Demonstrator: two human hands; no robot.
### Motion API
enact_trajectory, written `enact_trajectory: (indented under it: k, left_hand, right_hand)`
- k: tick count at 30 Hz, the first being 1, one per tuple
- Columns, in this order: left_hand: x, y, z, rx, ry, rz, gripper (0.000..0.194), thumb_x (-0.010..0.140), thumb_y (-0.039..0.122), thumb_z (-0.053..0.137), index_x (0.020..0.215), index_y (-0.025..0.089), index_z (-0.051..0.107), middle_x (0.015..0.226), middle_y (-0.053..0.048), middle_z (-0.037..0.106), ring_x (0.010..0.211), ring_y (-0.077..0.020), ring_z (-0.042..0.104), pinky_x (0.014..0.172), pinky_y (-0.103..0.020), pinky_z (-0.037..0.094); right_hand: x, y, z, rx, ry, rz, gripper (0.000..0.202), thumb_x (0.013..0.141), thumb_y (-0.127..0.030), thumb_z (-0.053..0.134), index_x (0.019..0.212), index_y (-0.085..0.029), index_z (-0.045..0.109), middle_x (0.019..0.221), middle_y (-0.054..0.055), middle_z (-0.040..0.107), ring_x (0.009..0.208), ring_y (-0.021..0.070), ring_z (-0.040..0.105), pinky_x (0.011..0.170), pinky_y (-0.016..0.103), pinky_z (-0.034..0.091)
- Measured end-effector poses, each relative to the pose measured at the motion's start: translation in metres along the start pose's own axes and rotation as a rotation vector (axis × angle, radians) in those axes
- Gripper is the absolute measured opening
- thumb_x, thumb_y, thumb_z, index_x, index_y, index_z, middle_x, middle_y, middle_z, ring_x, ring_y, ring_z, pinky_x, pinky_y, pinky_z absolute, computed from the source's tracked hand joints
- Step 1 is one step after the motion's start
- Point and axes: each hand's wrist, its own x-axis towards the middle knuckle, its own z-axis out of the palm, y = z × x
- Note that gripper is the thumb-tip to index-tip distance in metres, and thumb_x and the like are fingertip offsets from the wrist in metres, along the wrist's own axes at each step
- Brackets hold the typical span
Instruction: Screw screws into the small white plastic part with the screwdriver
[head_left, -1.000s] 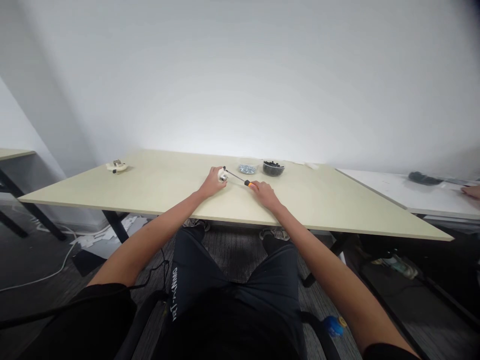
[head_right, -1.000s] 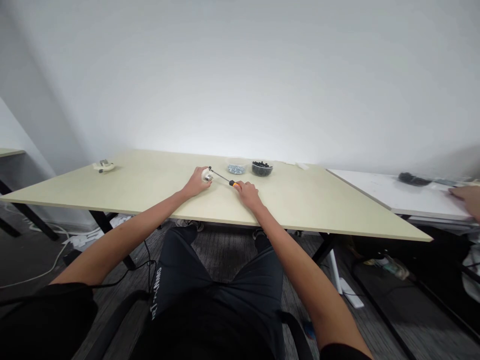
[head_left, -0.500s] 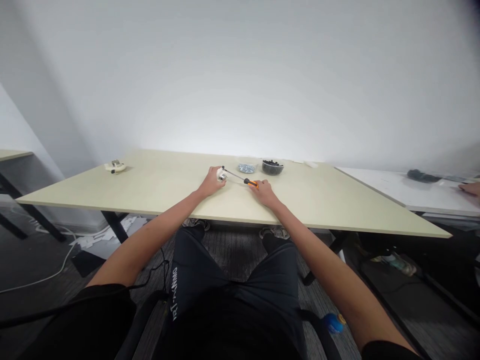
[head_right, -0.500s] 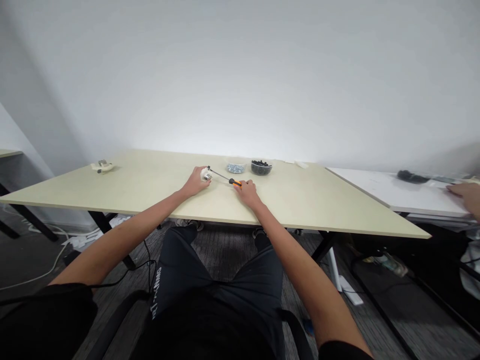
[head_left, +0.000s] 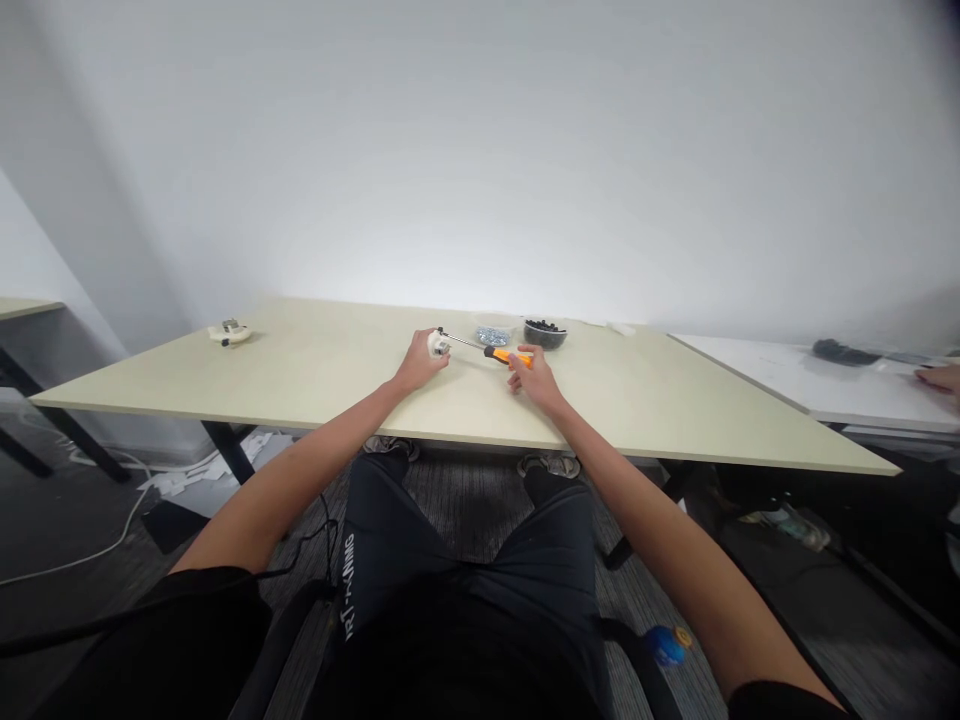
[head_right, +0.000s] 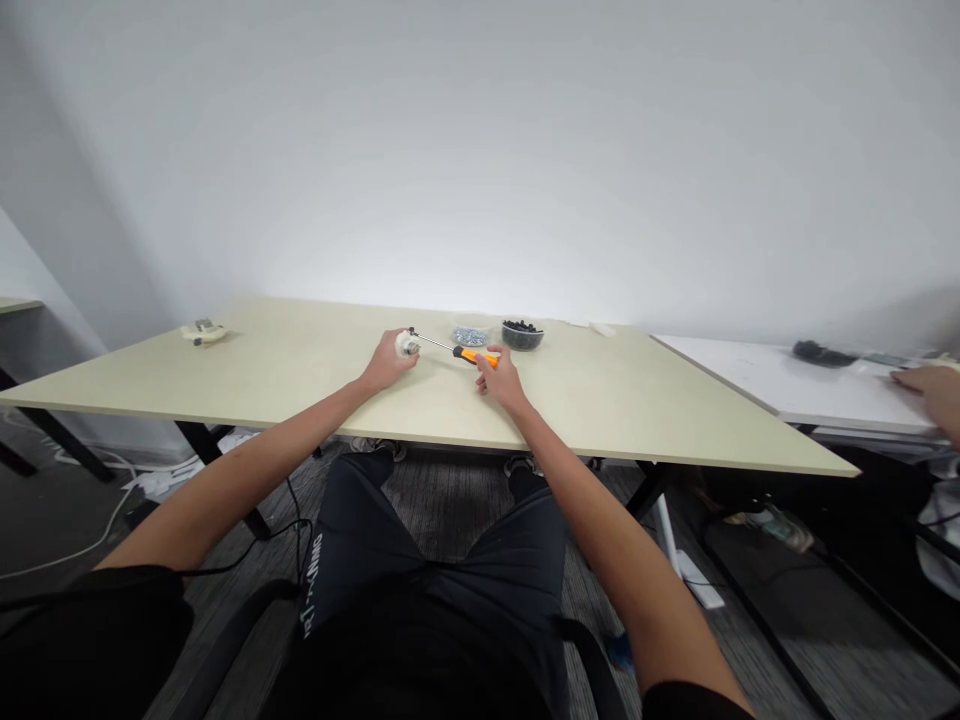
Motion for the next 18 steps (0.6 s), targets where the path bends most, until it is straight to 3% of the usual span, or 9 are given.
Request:
enact_trajectory:
  k: [4,9,14,18]
  left_hand:
    - [-0.0003,0.0006,-0.0006,-0.002,0.017,0.004,0.057,0.071,0.023,0.067,0.124,0.015,0.047,0.124,-0.013,0.05,0.121,-0.0265,0.049,0.109,-0.041,0.035]
    - [-0.0008,0.0016,-0.0014,-0.008,0.035,0.029,0.055,0.072,0.023,0.067,0.123,0.018,0.047,0.123,-0.012,0.05,0.119,-0.0257,0.05,0.108,-0.041,0.036]
    - [0.0,0.0007,-0.0012,-0.006,0.049,-0.008,0.055,0.072,0.023,0.067,0.122,0.018,0.047,0.123,-0.011,0.051,0.118,-0.0252,0.051,0.107,-0.041,0.037]
    - [-0.0009,0.0018,-0.0013,0.019,0.031,0.005,0.053,0.073,0.024,0.066,0.123,0.017,0.047,0.123,-0.011,0.051,0.118,-0.025,0.051,0.107,-0.04,0.037]
  right_hand:
    - [0.0023,0.0011,0.0005,0.114,-0.005,-0.036,0.045,0.08,-0.043,0.061,0.113,-0.022,0.037,0.084,0.0,0.059,0.066,0.0133,0.064,0.061,0.028,0.056]
    - [0.0031,0.0026,0.0009,0.134,-0.035,-0.014,0.043,0.085,-0.057,0.05,0.108,-0.023,0.037,0.08,0.0,0.057,0.053,0.0133,0.059,0.046,0.027,0.052]
    - [0.0025,0.0058,0.0017,0.087,-0.068,-0.08,0.048,0.077,-0.047,0.067,0.109,-0.023,0.04,0.082,-0.002,0.059,0.056,0.011,0.058,0.053,0.025,0.051]
    - [0.002,0.0042,0.0012,0.092,-0.114,-0.003,0.042,0.087,-0.06,0.048,0.094,-0.019,0.05,0.07,0.003,0.059,0.049,0.0121,0.053,0.041,0.023,0.041]
